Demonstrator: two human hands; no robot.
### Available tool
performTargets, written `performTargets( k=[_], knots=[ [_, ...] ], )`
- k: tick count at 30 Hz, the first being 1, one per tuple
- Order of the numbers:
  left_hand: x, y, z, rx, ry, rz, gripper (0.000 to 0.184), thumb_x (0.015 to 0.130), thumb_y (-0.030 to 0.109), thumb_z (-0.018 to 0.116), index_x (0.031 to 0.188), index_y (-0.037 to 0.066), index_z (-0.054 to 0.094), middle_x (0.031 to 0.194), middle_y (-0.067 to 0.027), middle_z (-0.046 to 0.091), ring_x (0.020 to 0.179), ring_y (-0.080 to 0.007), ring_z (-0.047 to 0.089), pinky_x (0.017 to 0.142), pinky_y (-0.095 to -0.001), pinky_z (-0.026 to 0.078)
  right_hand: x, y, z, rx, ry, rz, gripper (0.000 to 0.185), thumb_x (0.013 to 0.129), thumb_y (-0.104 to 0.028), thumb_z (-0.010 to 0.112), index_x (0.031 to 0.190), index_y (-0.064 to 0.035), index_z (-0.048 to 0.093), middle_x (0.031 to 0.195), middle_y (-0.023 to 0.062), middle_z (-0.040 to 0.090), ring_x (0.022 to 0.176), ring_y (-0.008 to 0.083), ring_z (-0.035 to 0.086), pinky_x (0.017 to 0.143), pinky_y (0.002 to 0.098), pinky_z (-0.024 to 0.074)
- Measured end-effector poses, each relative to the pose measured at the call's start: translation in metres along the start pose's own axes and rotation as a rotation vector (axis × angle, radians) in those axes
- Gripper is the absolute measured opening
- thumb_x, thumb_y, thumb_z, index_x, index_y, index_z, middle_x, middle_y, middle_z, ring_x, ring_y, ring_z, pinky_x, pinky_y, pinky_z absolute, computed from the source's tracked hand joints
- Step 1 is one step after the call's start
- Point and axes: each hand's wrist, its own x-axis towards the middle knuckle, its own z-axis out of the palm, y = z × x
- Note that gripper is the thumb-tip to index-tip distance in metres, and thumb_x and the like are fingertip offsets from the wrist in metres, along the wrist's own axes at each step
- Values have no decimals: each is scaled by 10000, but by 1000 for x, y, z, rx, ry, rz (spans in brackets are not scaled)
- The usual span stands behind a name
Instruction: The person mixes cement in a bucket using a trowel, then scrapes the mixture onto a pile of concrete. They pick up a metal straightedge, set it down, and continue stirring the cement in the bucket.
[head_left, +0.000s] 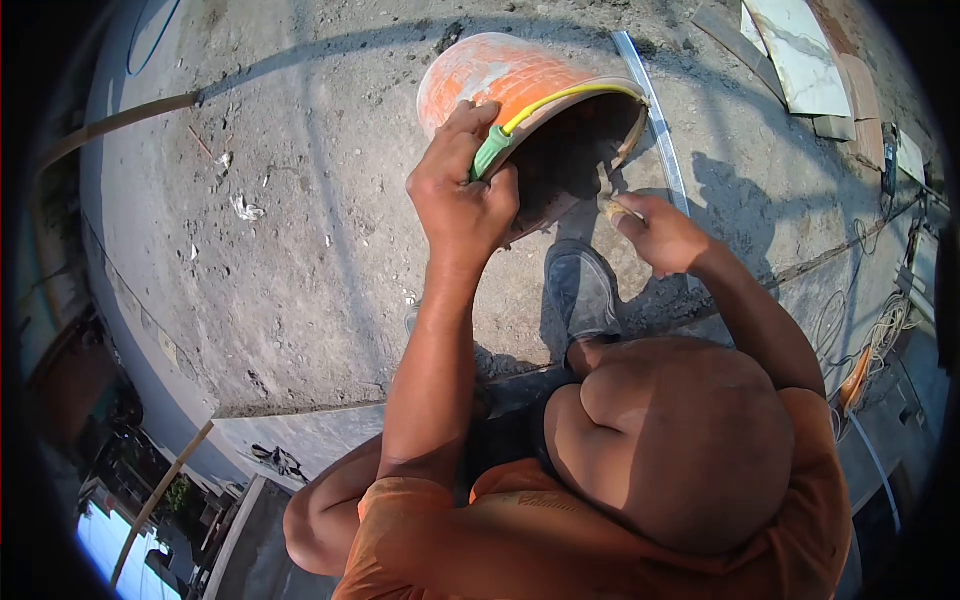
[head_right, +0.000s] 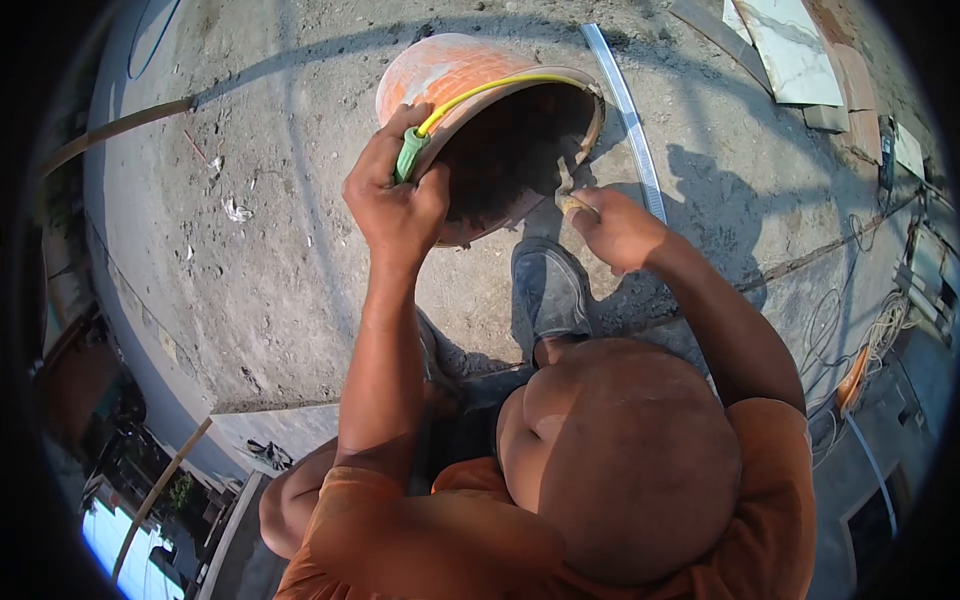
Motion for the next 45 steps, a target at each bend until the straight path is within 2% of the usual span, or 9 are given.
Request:
performTargets(
  k=[4,6,11,16,18,30,34,40,45],
  knots=[
    [0,-6,-10,-4,-16,-59,355,695,-26,607,1030,-26,727,1141,-160,747,1155,-351,702,1013,-385,537,9,23,22,92,-23,-149,472,1003,-212,577,1424,0,543,1108,265,707,959,430,696,885,486,550],
    [4,-5,-15,-29,-65,-96,360,692,-22,613,1033,-23,728,1138,-160,747,1143,-345,707,1008,-383,539,11,36,17,-520,579,-831,479,1007,-299,593,1446,-112,551,1091,227,717,814,388,722,763,483,580],
    [5,0,-1,-32,-11,-69,361,683,-2,626,1028,-17,729,1142,-172,742,1167,-376,688,1047,-418,513,-32,-21,-22,-754,742,-196,475,1007,-328,575,1446,-149,556,1118,217,725,986,437,698,855,515,558],
    [-9,3,13,-11,24,51,354,681,2,622,1016,-18,732,1142,-181,741,1169,-383,688,1043,-418,517,55,66,30,-608,759,-458,460,1040,-315,537,1451,-109,550,904,190,723,797,318,721,674,458,578],
    [-6,-5,0,-69,75,-90,412,677,8,630,1070,-18,749,1120,-182,750,1135,-353,714,1009,-387,529,38,33,40,218,119,-253,499,1055,-341,545,1445,-30,534,775,108,649,634,165,651,504,353,529],
    [-16,-57,-36,-236,106,-317,443,735,45,677,1170,-23,725,972,-56,707,877,-130,646,829,-289,516,33,23,70,918,-529,-193,491,1094,-365,460,1430,-8,493,691,74,577,425,120,515,380,261,386],
    [-24,-50,-48,-281,171,-405,417,808,41,751,1206,-71,692,1000,-72,724,860,-129,656,835,-275,514,10,10,47,512,-245,-455,542,1085,-357,479,1474,20,481,755,110,634,460,152,575,452,273,455],
    [-16,-26,-75,-74,-203,-803,376,846,114,789,1171,-59,711,903,-33,702,790,-107,611,761,-270,494,54,53,17,-526,815,-882,535,1060,-312,494,1427,76,492,838,165,669,573,165,657,606,323,556],
    [-34,-26,-41,-232,-12,-530,442,882,109,780,1284,-42,674,1023,-82,745,900,-121,660,839,-276,532,42,1,57,368,-178,-225,438,1084,-389,451,1177,30,543,732,62,537,527,142,580,419,319,486]
  ],
)
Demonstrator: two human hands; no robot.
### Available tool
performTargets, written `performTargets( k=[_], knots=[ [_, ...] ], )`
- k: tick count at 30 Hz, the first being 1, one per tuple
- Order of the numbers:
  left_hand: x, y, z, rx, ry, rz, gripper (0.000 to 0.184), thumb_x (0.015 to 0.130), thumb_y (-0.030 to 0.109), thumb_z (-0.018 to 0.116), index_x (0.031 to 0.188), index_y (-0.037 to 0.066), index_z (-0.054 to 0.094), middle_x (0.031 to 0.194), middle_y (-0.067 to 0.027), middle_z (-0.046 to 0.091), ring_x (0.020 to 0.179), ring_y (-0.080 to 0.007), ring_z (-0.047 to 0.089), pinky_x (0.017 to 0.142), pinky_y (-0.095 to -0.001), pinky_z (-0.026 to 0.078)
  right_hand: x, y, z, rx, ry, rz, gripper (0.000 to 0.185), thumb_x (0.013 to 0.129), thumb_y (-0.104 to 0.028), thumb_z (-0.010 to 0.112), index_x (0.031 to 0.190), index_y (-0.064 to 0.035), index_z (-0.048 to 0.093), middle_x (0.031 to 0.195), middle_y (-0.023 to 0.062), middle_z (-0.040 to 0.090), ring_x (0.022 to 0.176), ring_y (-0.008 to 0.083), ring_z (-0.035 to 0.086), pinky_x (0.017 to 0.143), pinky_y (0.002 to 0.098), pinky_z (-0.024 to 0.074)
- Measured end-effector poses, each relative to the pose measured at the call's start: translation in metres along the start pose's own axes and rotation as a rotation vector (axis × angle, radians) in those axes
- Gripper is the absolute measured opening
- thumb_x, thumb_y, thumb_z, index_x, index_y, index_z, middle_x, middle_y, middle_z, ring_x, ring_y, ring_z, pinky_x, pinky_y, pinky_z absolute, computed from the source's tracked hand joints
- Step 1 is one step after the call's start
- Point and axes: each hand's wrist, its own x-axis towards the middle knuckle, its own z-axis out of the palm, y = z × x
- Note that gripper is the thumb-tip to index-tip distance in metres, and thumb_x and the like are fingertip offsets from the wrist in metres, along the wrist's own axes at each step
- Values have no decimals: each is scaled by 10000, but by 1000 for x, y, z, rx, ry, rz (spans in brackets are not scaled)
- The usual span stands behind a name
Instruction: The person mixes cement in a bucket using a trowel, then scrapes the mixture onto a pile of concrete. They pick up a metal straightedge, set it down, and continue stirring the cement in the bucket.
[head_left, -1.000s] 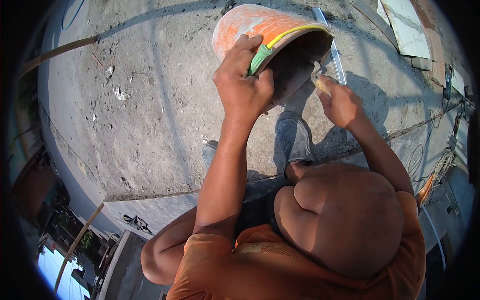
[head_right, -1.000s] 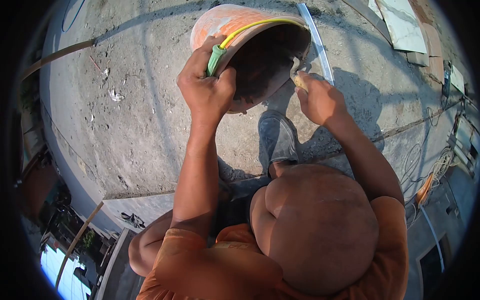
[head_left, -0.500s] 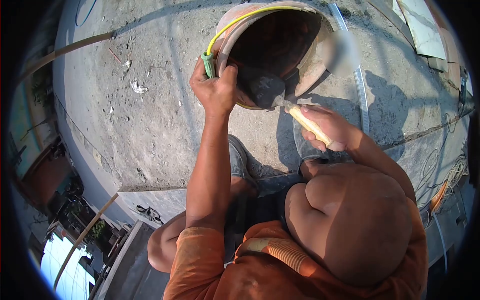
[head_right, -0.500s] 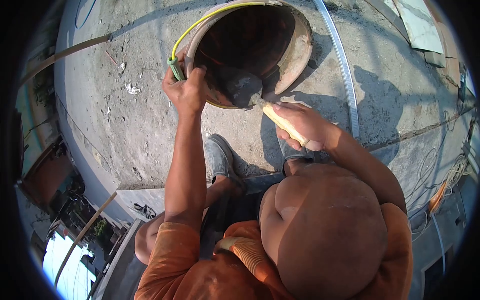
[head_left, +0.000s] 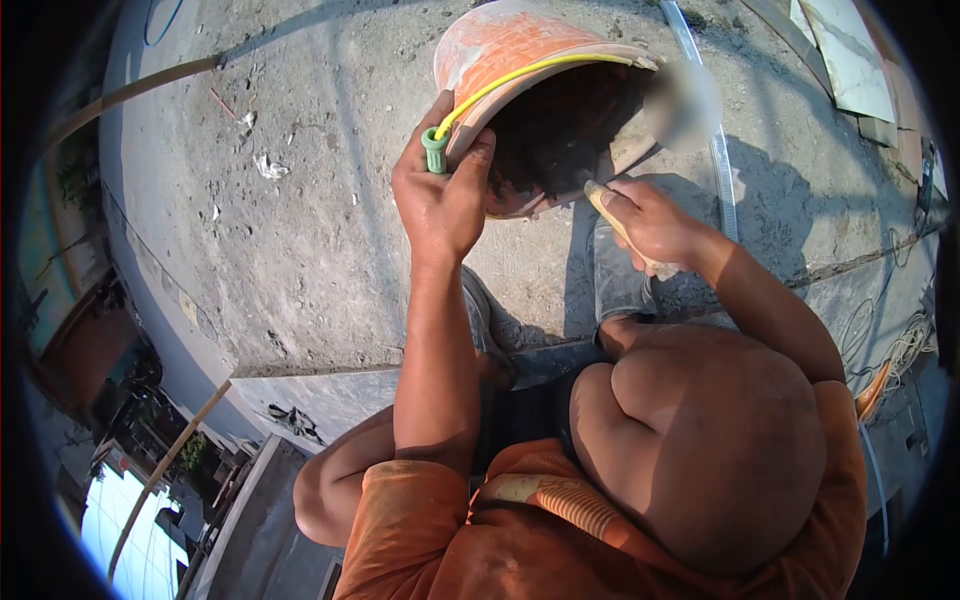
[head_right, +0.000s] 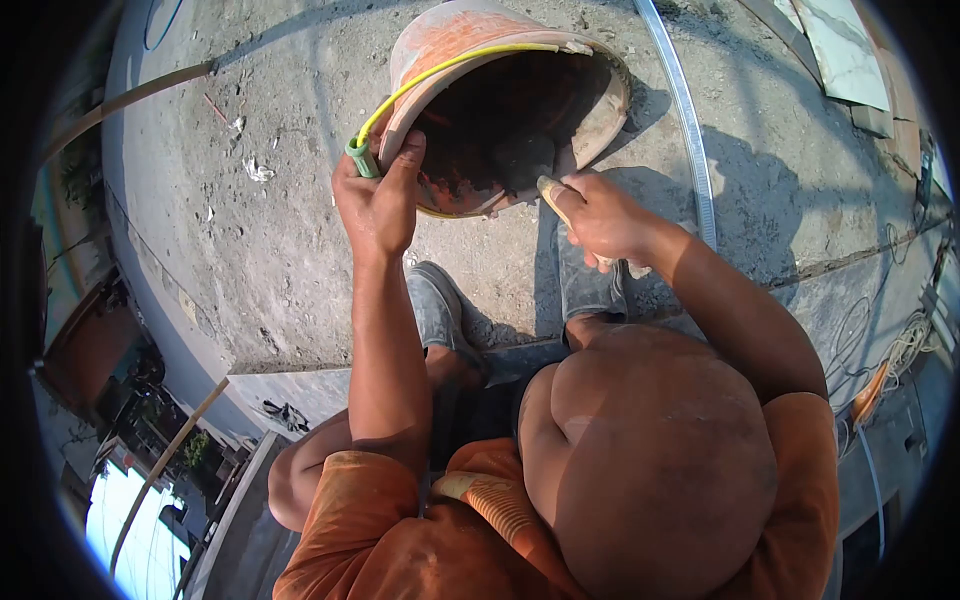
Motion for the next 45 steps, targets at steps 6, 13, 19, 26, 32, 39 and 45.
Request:
performTargets(
  k=[6,13,19,26,32,39,45],
  knots=[
    [1,2,-13,-109,-11,-184,467,948,104,751,1368,-45,611,1161,-104,717,1001,-151,654,915,-295,516,-3,-12,39,279,-161,-123,412,1091,-414,455,1154,-13,523,731,47,527,465,127,524,380,299,451],
    [22,-9,-19,-291,57,-111,350,1007,325,707,1107,-6,652,878,0,597,795,-100,540,748,-277,463,-37,-7,9,199,-218,-281,492,1072,-341,514,1434,-15,446,792,78,592,556,137,587,502,271,481],
    [9,-8,-14,-151,126,-153,479,1021,392,670,1159,-65,639,977,-77,654,869,-136,589,750,-296,497,-86,-24,-16,-308,451,-654,502,936,-141,675,1383,33,526,1140,277,698,1057,370,709,925,391,527],
    [-13,14,32,-25,153,40,449,971,188,729,1325,-67,625,1267,-195,684,1175,-255,646,1023,-366,477,-67,-31,-33,-432,849,-617,527,893,-47,670,1391,34,516,1198,313,664,1125,435,678,959,420,528],
    [-18,31,41,16,91,40,489,804,3,681,1284,-82,646,1425,-261,594,1330,-352,586,1106,-388,439,-47,-26,-24,-627,913,-588,557,872,-57,676,1397,15,504,1248,307,642,1139,476,640,973,487,520],
    [-26,23,42,206,-48,155,637,723,-41,628,1357,-89,583,1440,-305,557,1402,-441,486,1185,-437,362,-22,-63,-50,-680,840,-433,504,870,-92,681,1338,24,535,1208,307,657,1137,486,620,975,507,510],
    [-21,20,40,90,87,-3,637,748,-41,620,1379,-102,559,1386,-290,613,1307,-369,604,1094,-385,454,-43,-62,-65,-430,781,-585,618,938,-168,672,1479,32,450,1090,215,714,868,308,731,779,365,571]
  ],
)
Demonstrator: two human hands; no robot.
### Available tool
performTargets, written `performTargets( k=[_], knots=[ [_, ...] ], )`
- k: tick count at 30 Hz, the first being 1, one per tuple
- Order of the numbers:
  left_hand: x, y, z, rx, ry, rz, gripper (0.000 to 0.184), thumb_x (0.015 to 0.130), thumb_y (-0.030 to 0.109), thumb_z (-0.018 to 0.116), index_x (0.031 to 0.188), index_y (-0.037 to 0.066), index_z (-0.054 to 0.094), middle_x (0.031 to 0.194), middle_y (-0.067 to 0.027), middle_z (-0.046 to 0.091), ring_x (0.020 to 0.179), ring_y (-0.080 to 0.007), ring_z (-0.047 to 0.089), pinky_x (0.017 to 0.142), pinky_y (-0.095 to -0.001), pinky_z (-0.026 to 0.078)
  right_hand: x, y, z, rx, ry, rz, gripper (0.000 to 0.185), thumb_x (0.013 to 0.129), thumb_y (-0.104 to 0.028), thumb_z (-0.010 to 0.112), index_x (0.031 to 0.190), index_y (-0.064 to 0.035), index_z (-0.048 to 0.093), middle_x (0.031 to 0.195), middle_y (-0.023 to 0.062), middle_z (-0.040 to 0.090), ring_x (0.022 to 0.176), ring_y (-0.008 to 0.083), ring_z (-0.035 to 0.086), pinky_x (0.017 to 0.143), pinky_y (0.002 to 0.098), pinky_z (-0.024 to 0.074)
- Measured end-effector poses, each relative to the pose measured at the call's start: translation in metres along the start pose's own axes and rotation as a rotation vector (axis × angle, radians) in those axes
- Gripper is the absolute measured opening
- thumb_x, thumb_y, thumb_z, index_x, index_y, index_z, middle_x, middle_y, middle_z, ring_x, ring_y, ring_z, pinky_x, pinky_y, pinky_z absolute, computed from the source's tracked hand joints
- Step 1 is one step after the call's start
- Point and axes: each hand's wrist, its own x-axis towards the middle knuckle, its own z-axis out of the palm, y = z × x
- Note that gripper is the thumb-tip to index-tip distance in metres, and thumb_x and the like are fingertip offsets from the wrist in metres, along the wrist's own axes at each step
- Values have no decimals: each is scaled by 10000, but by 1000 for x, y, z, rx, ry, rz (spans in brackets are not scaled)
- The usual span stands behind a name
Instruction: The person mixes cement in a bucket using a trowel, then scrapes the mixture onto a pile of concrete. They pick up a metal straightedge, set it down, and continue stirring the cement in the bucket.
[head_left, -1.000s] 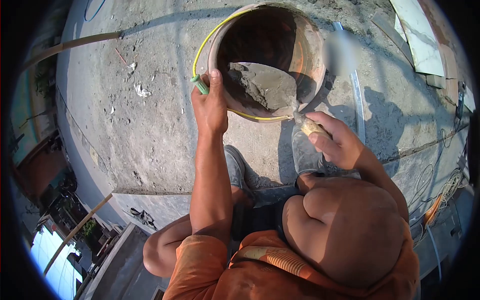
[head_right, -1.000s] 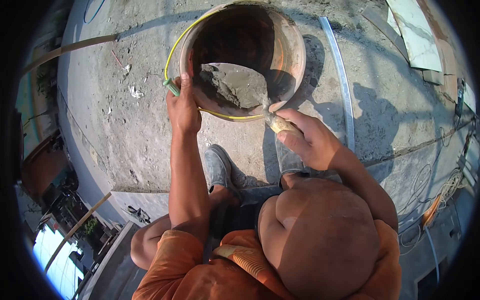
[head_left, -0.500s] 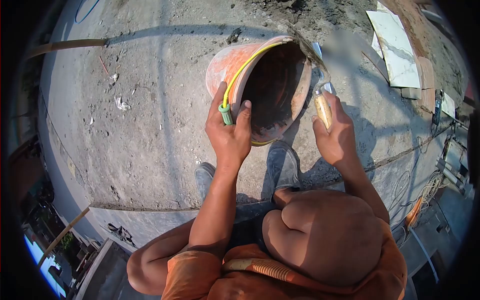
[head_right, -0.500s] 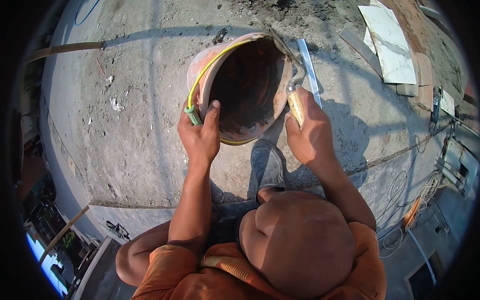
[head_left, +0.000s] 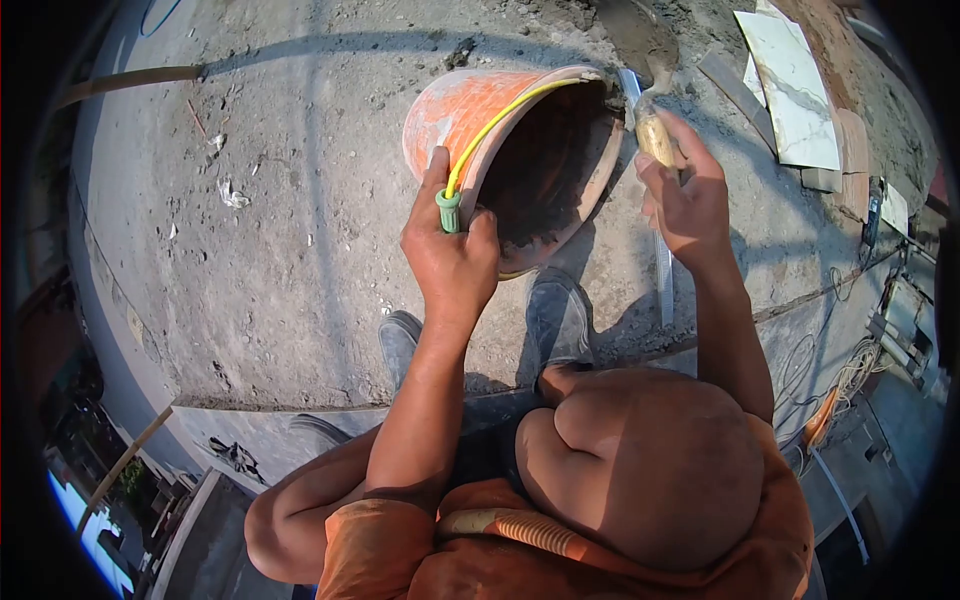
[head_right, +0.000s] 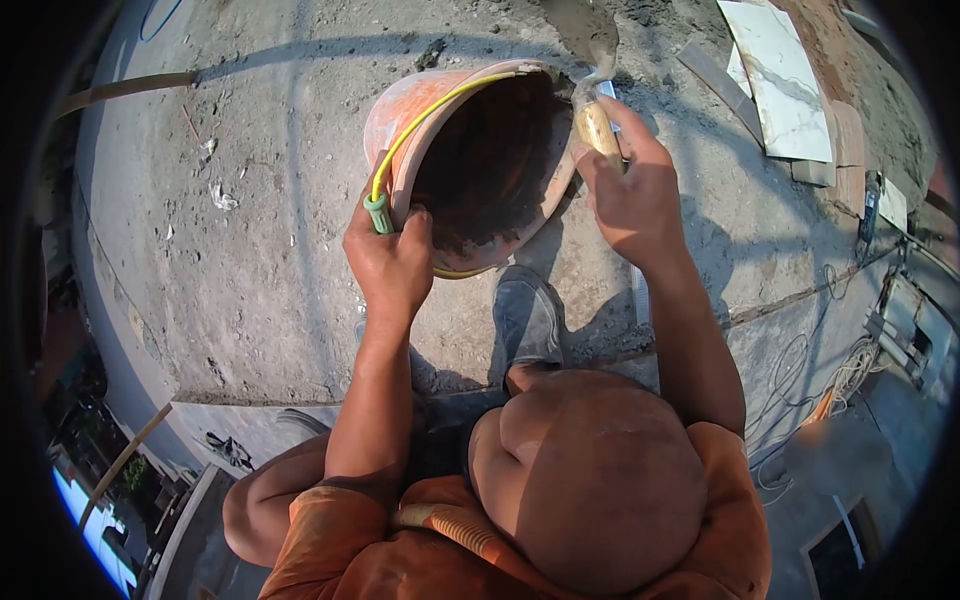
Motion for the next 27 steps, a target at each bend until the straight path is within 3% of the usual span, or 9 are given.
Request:
performTargets(
  k=[3,4,6,9,11,14,20,24,27],
  knots=[
    [7,-3,-2,27,20,26,618,771,-35,622,1384,-88,565,1297,-271,674,1199,-303,675,1022,-355,496,-20,-7,-11,685,94,175,548,1017,-196,525,1490,52,402,863,100,625,575,117,592,489,237,469],
    [10,-4,-4,-11,35,-4,593,782,-23,632,1370,-81,579,1216,-244,701,1116,-268,690,981,-349,510,-23,1,-15,683,97,175,548,1017,-196,525,1490,52,402,863,100,625,575,117,592,489,237,469],
    [13,-4,-7,-52,46,-32,568,793,-11,641,1356,-74,593,1136,-218,728,1033,-233,705,939,-343,523,-31,27,-22,1062,-57,241,495,1036,-237,443,1450,34,447,823,98,619,555,137,603,478,261,486],
    [15,3,-11,-58,78,-50,473,818,28,651,1282,-64,634,935,-119,706,824,-148,631,808,-317,530,-35,46,-4,1124,-77,274,491,1078,-331,408,1413,22,468,761,105,597,498,149,572,434,260,463],
    [13,0,-10,-65,84,-43,481,815,26,649,1286,-66,631,967,-129,712,858,-162,647,835,-321,529,-30,60,10,1242,-94,305,538,1095,-424,419,1406,13,461,749,98,590,482,168,556,432,277,461],
    [12,-5,-7,-76,87,-6,513,805,13,642,1311,-70,617,1066,-162,717,967,-200,672,910,-334,519,-12,53,30,1374,-65,352,535,1094,-431,426,1411,0,449,741,79,580,498,188,570,450,314,478],
    [-4,-2,8,-122,56,-29,648,779,-39,599,1420,-99,525,1337,-243,643,1238,-271,631,1068,-362,455,-2,37,56,1172,-115,450,568,1079,-524,376,1337,-27,467,713,57,555,490,191,550,453,324,470],
    [-2,8,25,-186,130,5,642,786,-22,584,1417,-116,515,1332,-243,635,1244,-273,611,1077,-352,441,-33,19,56,1115,-320,554,509,1080,-521,376,1210,-47,506,696,67,541,471,182,534,440,328,468],
    [10,16,28,-232,167,-40,611,799,15,603,1390,-124,532,1316,-243,640,1248,-285,603,1088,-362,429,-63,7,59,993,-584,713,509,1076,-507,406,1220,-31,515,690,75,538,458,178,526,449,318,471]
  ],
)
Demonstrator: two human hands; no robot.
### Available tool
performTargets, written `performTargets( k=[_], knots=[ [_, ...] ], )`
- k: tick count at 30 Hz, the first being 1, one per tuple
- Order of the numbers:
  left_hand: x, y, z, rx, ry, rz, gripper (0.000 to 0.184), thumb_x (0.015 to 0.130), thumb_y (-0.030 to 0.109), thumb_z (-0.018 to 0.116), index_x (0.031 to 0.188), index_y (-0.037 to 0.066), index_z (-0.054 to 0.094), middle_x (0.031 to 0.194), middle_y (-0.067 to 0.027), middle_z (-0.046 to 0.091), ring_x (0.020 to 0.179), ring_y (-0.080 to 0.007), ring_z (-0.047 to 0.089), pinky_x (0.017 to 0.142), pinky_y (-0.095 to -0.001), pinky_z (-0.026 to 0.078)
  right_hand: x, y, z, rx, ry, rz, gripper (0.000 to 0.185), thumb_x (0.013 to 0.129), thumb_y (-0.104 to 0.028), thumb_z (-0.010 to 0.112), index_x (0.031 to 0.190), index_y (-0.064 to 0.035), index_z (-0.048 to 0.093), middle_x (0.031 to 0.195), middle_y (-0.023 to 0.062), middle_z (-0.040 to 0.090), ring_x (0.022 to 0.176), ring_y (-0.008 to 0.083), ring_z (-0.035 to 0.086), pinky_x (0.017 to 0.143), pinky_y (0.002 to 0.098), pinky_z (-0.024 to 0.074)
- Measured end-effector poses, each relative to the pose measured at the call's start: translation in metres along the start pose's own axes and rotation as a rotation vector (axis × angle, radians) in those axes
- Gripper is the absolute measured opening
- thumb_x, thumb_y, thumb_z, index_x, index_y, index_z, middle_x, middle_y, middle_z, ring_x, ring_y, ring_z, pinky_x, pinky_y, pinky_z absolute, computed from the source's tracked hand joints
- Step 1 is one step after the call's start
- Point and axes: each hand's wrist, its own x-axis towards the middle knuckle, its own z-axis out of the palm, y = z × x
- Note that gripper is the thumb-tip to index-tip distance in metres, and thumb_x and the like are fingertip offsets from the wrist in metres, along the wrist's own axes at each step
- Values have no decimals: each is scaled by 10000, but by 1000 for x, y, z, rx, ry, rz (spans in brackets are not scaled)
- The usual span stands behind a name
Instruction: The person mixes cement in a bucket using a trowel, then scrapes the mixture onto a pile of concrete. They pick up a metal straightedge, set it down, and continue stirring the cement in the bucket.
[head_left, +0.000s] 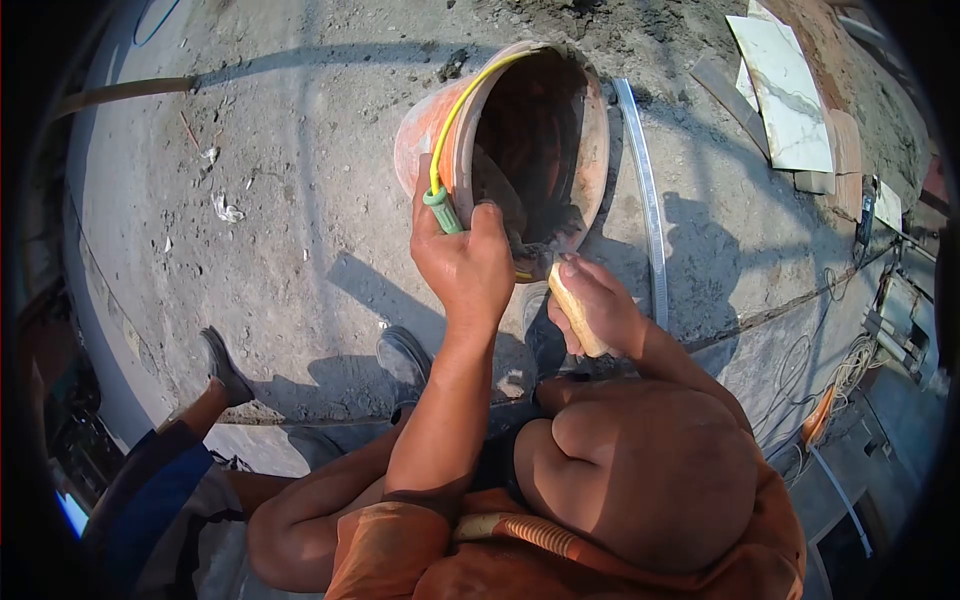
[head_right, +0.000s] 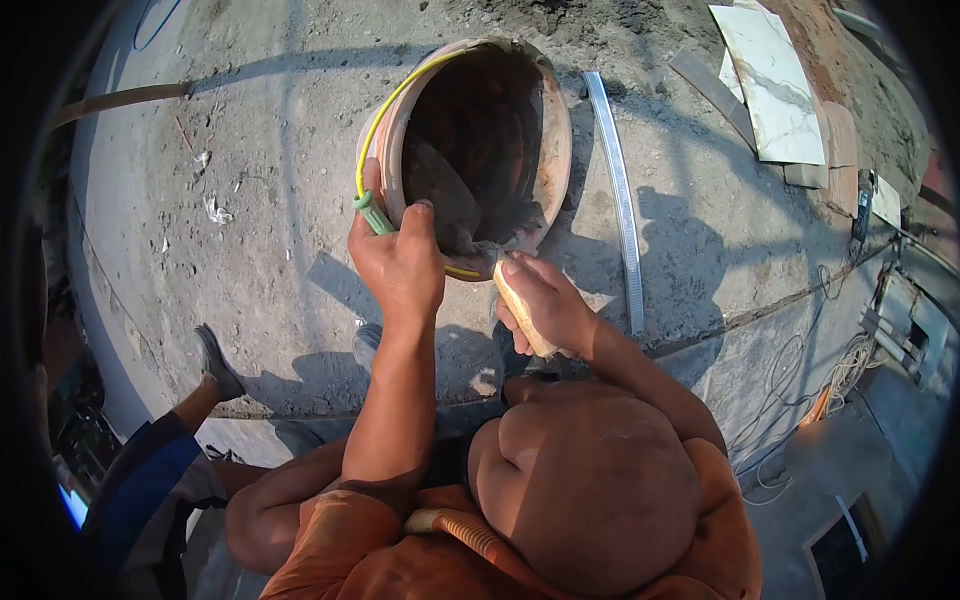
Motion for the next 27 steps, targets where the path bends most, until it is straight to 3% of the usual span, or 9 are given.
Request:
performTargets(
  k=[4,9,10,11,13,14,21,25,27],
  knots=[
    [0,-13,-12,91,-9,79,580,804,34,625,1361,-113,560,1252,-222,669,1156,-265,641,1036,-356,463,-32,-25,-20,-161,189,-401,437,1077,-387,449,1292,-16,535,690,74,551,475,152,529,465,280,463],
    [8,-4,-24,25,10,8,566,800,21,627,1350,-99,570,1114,-181,711,1032,-224,661,960,-346,496,-56,-58,-39,-448,538,-379,351,1059,-308,511,1251,-21,575,690,39,541,478,110,505,453,261,438],
    [7,-5,-29,65,-22,39,574,799,10,622,1360,-96,565,1148,-178,701,1047,-221,655,962,-342,495,-54,-64,-53,-529,578,-318,369,1014,-287,581,1268,-19,589,737,115,632,570,221,634,554,342,522],
    [6,-6,-31,106,-56,73,582,798,-1,618,1369,-93,560,1182,-175,691,1062,-218,649,964,-338,494,-47,-64,-70,-527,578,-316,369,1014,-287,581,1268,-19,589,737,115,632,570,221,634,554,342,522],
    [3,-12,-35,36,-93,36,589,799,-7,614,1379,-90,556,1234,-180,670,1098,-224,642,979,-339,491,-32,-59,-99,-1429,880,-551,426,959,-267,636,1307,-25,595,858,215,704,797,368,715,746,445,564],
    [1,-15,-37,-37,-127,-4,597,800,-13,609,1389,-87,551,1287,-185,650,1135,-229,634,994,-340,488,-34,-71,-81,-1428,908,-299,493,908,-250,674,1353,-55,590,1028,251,714,1019,437,679,902,501,532],
    [-12,-19,-26,118,-81,157,561,776,-26,595,1331,-106,591,1407,-266,581,1287,-367,598,1100,-400,442,-24,-50,-31,-1639,954,-301,568,852,-161,732,1404,-129,599,1024,168,694,943,377,700,829,484,555],
    [-16,-16,-21,179,-96,182,538,744,-25,614,1275,-111,615,1472,-291,522,1351,-429,540,1147,-450,399,-18,-30,-47,-1690,1025,-715,604,808,-119,774,1394,-154,635,990,123,683,908,326,641,821,440,538],
    [-18,-15,-15,162,-91,180,529,752,-15,619,1273,-106,616,1487,-304,500,1376,-449,508,1155,-461,389,-9,-22,-53,-1708,1038,-719,617,798,-127,782,1397,-162,637,987,108,677,922,311,624,833,436,522]
  ],
)
